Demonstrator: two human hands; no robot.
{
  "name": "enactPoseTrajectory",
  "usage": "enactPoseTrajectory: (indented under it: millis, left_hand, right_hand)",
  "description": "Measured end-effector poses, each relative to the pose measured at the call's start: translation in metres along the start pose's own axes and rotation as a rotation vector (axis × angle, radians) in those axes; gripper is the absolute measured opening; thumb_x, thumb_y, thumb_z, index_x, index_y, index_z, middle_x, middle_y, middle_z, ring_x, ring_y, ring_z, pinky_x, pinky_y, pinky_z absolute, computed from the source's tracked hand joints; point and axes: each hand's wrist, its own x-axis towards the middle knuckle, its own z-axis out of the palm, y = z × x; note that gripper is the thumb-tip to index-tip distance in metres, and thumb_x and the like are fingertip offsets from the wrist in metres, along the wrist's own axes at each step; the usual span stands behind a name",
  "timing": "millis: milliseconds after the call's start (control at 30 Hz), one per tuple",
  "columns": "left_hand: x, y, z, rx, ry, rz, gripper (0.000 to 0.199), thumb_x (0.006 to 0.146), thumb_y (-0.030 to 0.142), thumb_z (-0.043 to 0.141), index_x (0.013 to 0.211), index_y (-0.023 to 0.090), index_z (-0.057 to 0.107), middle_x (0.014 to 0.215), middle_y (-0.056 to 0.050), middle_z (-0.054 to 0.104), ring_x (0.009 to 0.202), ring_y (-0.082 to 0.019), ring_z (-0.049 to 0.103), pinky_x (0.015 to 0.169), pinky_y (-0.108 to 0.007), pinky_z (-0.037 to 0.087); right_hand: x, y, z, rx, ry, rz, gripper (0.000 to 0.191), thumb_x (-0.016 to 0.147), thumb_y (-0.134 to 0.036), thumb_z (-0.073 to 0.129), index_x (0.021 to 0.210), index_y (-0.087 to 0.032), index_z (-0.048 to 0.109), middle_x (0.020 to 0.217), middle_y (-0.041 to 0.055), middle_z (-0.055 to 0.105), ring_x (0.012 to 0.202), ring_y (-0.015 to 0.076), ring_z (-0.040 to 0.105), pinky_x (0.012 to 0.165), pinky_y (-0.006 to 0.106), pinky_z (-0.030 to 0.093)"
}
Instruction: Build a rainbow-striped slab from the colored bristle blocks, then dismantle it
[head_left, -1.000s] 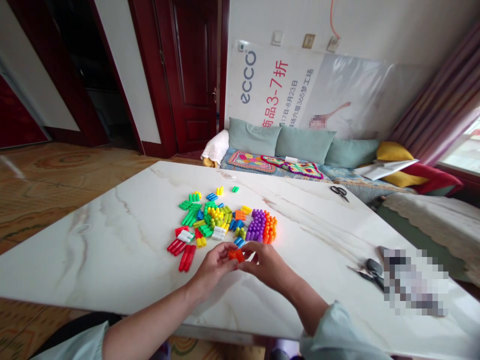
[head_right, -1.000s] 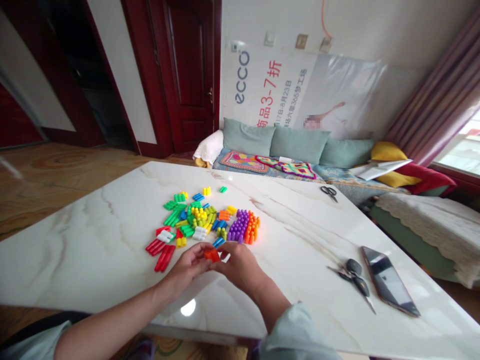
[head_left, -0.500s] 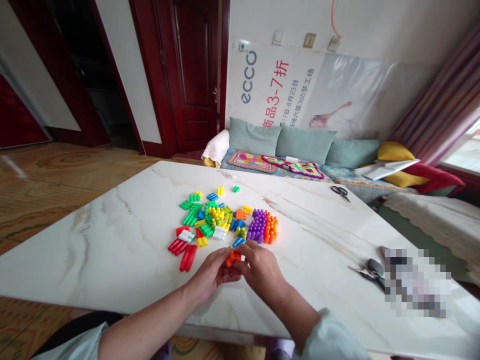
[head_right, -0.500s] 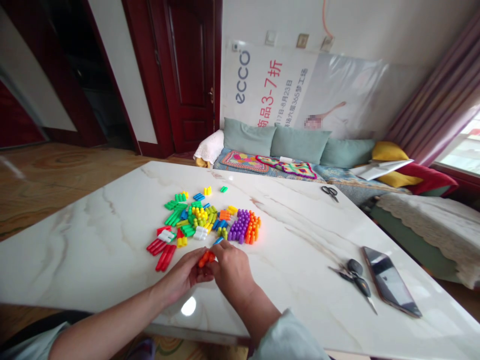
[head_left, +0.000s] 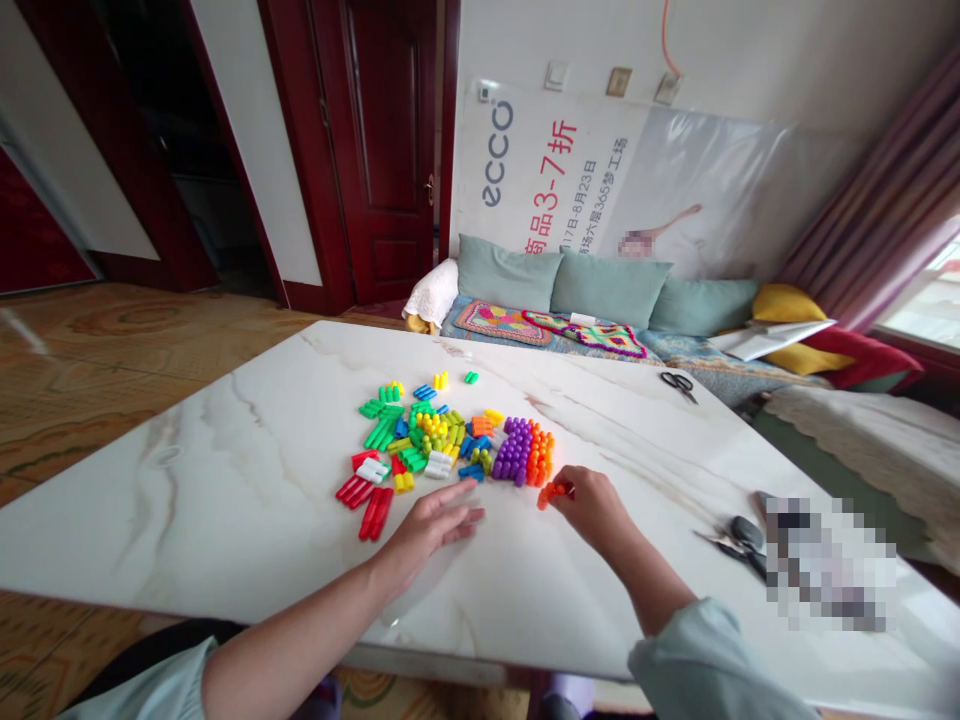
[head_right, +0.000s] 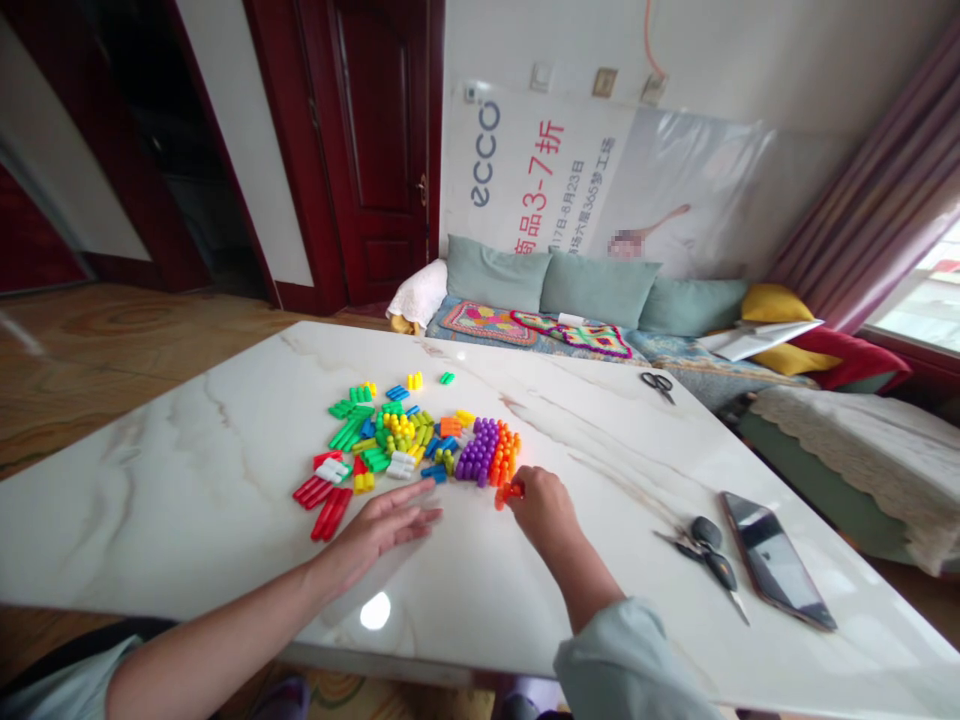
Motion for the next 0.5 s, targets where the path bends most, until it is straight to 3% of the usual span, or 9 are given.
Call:
enactPoseTrajectory:
  millis: [133,300,433,500]
  left_hand:
    - [0.002,0.0,-0.001,-0.017,0.023,0.02,0.051,0.077,0.025,0.073,0.125,0.021,0.059,0.139,-0.011,0.052,0.116,-0.027,0.06,0.096,-0.039,0.05]
    - [0.004,0.0,-0.005,-0.037,0.022,0.001,0.049,0.077,0.025,0.073,0.124,0.02,0.06,0.139,-0.012,0.051,0.115,-0.027,0.06,0.095,-0.04,0.051]
    - [0.002,0.001,-0.001,-0.002,0.03,0.009,0.048,0.075,0.027,0.074,0.12,0.017,0.061,0.135,-0.014,0.054,0.112,-0.028,0.061,0.094,-0.04,0.051]
    - [0.0,0.002,0.002,0.073,0.036,0.021,0.045,0.076,0.028,0.071,0.117,0.016,0.062,0.128,-0.015,0.059,0.109,-0.027,0.063,0.09,-0.039,0.053]
  right_hand:
    - [0.011,0.022,0.015,0.035,-0.019,0.041,0.009,0.07,-0.015,0.06,0.072,-0.018,0.068,0.067,0.0017,0.066,0.065,0.0143,0.057,0.058,0.022,0.037]
    - [0.021,0.022,0.031,0.04,0.032,0.074,0.009,0.071,-0.016,0.059,0.078,-0.016,0.066,0.069,0.0025,0.066,0.064,0.0137,0.055,0.058,0.022,0.037]
    - [0.022,0.02,0.027,0.002,0.059,0.106,0.013,0.073,-0.018,0.062,0.085,-0.014,0.064,0.076,0.005,0.066,0.069,0.015,0.057,0.06,0.023,0.037]
    - [0.019,0.018,0.019,-0.077,0.01,0.13,0.013,0.074,-0.023,0.064,0.084,-0.015,0.064,0.079,0.0061,0.066,0.072,0.0164,0.058,0.059,0.024,0.036]
